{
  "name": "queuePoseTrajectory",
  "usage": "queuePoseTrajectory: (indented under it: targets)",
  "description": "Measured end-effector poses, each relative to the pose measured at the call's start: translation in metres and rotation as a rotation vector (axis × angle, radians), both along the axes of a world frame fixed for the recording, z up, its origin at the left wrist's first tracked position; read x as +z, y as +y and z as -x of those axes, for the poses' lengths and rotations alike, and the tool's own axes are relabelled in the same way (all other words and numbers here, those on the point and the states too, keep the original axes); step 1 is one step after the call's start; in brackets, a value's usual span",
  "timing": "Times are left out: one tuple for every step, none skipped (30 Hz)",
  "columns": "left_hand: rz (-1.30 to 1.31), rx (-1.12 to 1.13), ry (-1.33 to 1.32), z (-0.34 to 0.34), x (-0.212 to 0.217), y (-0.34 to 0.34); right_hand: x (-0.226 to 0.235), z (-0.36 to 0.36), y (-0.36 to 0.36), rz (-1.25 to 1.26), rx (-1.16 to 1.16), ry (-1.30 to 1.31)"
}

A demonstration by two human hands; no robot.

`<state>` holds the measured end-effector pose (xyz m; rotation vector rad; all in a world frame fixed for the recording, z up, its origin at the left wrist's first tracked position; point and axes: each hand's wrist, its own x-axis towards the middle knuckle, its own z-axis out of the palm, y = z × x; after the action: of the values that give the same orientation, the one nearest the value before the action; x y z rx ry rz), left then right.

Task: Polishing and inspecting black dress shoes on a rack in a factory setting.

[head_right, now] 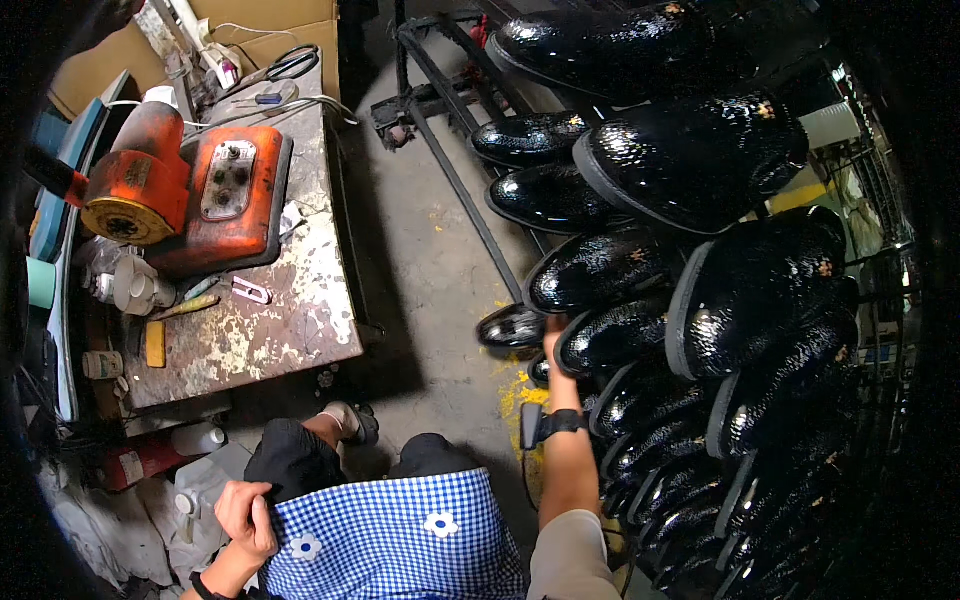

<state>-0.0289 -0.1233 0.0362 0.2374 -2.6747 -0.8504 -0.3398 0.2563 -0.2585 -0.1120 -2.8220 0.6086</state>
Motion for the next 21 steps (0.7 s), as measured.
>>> queuePoseTrajectory:
  targets:
    - [-0.015,-0.005,0.013,0.004,0.000,0.002,0.005,-0.005,-0.020,0.096,-0.018,-0.074]
    - [-0.025,-0.012,0.025,0.008,0.000,0.004,0.012,-0.011,-0.041,0.323,-0.054,-0.182]
    - [-0.034,-0.019,0.036,0.012,-0.001,0.005,0.029,-0.026,-0.046,0.518,-0.098,-0.451]
    - [-0.034,-0.024,0.036,0.016,-0.001,0.006,0.040,-0.036,-0.064,0.492,-0.026,-0.357]
    - [-0.054,-0.033,0.030,0.019,-0.001,0.007,0.053,-0.047,-0.078,0.527,0.073,-0.225]
    - [-0.052,-0.049,0.045,0.021,-0.002,0.007,0.066,-0.054,-0.087,0.576,0.143,-0.215]
    - [-0.047,-0.054,0.053,0.023,-0.001,0.007,0.079,-0.060,-0.098,0.626,0.225,-0.199]
    - [-0.049,-0.058,0.061,0.023,-0.001,0.006,0.092,-0.065,-0.105,0.662,0.271,-0.247]
    - [-0.054,-0.061,0.072,0.023,0.000,0.005,0.105,-0.070,-0.110,0.694,0.320,-0.299]
    - [-0.051,-0.065,0.080,0.022,0.001,0.004,0.117,-0.074,-0.115,0.770,0.367,-0.280]
    - [-0.051,-0.065,0.092,0.021,0.001,0.004,0.130,-0.077,-0.117,0.768,0.408,-0.295]
    - [-0.051,-0.064,0.099,0.019,0.002,0.003,0.141,-0.078,-0.120,0.767,0.455,-0.248]
    - [-0.054,-0.062,0.105,0.017,0.002,0.003,0.153,-0.080,-0.122,0.760,0.507,-0.200]
    - [-0.066,-0.057,0.118,0.015,0.002,0.003,0.165,-0.081,-0.120,0.673,0.551,-0.148]
    - [-0.068,-0.048,0.122,0.012,0.002,0.004,0.178,-0.082,-0.120,0.666,0.569,-0.145]
    - [-0.073,-0.036,0.127,0.009,0.001,0.004,0.190,-0.084,-0.119,0.655,0.599,-0.103]
    - [-0.078,-0.031,0.135,0.006,0.001,0.005,0.203,-0.087,-0.117,0.637,0.622,-0.065]
    - [-0.088,-0.026,0.145,0.003,0.000,0.006,0.215,-0.091,-0.117,0.679,0.638,-0.043]
    - [-0.087,-0.028,0.148,-0.001,-0.001,0.006,0.229,-0.095,-0.115,0.702,0.657,-0.025]
    - [-0.096,-0.028,0.152,-0.005,-0.001,0.006,0.244,-0.102,-0.109,0.729,0.598,-0.079]
    - [-0.110,-0.013,0.132,-0.008,-0.002,0.005,0.259,-0.111,-0.105,0.751,0.556,-0.125]
